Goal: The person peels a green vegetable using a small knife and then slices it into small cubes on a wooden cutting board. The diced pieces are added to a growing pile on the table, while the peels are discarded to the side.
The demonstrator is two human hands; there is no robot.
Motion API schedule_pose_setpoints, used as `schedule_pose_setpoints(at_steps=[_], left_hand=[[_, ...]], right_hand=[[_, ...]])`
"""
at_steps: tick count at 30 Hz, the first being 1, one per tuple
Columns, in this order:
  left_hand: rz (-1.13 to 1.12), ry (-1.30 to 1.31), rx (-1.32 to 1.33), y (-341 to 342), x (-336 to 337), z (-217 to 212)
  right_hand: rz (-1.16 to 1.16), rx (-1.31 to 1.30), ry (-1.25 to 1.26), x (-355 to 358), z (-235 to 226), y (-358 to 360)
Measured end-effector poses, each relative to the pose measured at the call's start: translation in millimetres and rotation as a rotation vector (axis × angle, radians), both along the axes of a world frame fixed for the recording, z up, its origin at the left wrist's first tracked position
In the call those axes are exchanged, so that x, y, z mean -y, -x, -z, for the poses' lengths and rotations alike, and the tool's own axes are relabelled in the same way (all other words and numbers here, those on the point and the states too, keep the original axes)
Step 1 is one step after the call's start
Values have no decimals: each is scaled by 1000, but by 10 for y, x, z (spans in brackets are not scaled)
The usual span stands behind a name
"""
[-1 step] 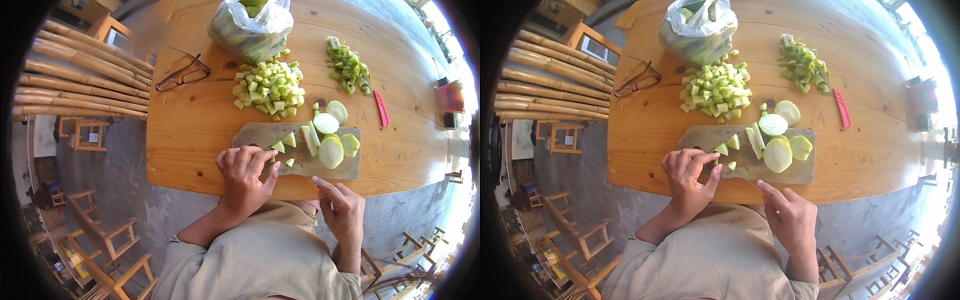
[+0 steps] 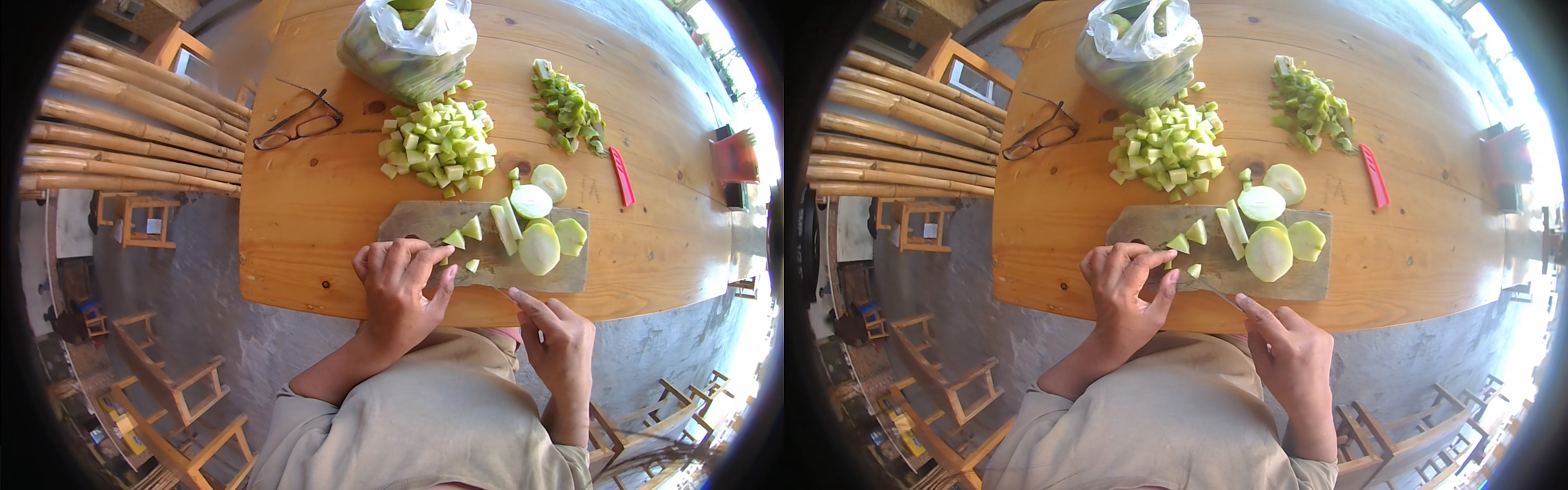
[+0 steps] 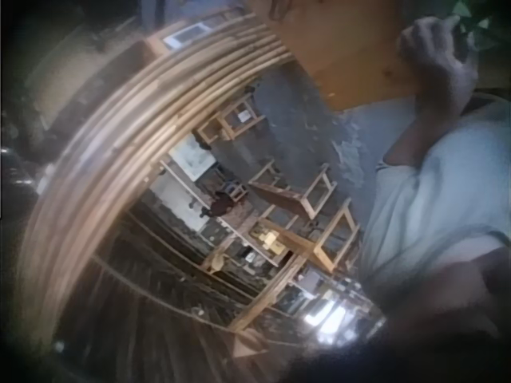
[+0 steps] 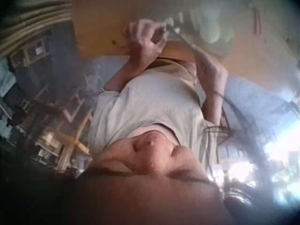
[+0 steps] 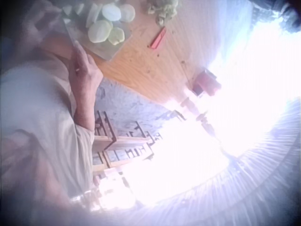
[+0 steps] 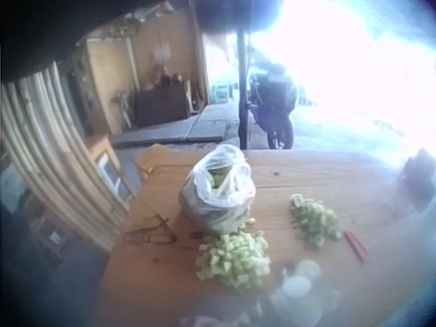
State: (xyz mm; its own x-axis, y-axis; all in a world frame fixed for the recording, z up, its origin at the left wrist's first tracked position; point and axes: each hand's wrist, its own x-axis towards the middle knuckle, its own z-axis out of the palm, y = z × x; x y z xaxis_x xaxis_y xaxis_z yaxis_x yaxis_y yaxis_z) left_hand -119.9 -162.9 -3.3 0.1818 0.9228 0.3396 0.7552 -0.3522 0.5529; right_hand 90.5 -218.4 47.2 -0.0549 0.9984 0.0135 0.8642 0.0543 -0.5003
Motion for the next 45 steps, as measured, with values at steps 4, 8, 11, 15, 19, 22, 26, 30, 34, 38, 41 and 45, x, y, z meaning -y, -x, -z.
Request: schedule_pose_setpoints(at_steps=[4, 8, 11, 15, 19, 22, 26, 30, 34, 38, 41, 45], left_hand=[[23, 25, 78, 4, 14, -106], [79, 76, 34, -55, -11, -285], [101, 87, 45, -35, -31, -303], [19, 47, 175, 47, -79, -242], [-48, -2, 88, 64, -101, -190], [-55, 10, -13, 40, -56, -120], [-51, -36, -81, -35, -15, -85], [-16, -40, -51, -69, -9, -87], [8, -30, 6, -33, -58, -80], [-19, -29, 132, 30, -339, -246], [-3, -129, 130, 50, -775, -278], [16, -185, 21, -64, -1201, -332]], right_hand=[[-37, 117, -63, 11, -24, -2], [-93, 174, -159, 20, -46, 15], [-124, 192, -194, 29, -71, 18], [-101, 208, -222, 61, -62, -14], [-24, 204, -228, 89, -47, -105], [16, 213, -243, 93, -60, -152], [49, 205, -269, 128, -48, -220], [80, 205, -283, 145, -55, -250], [107, 189, -292, 158, -53, -272], [127, 190, -299, 180, -63, -316], [127, 190, -310, 192, -36, -325], [128, 178, -312, 203, -50, -324]])
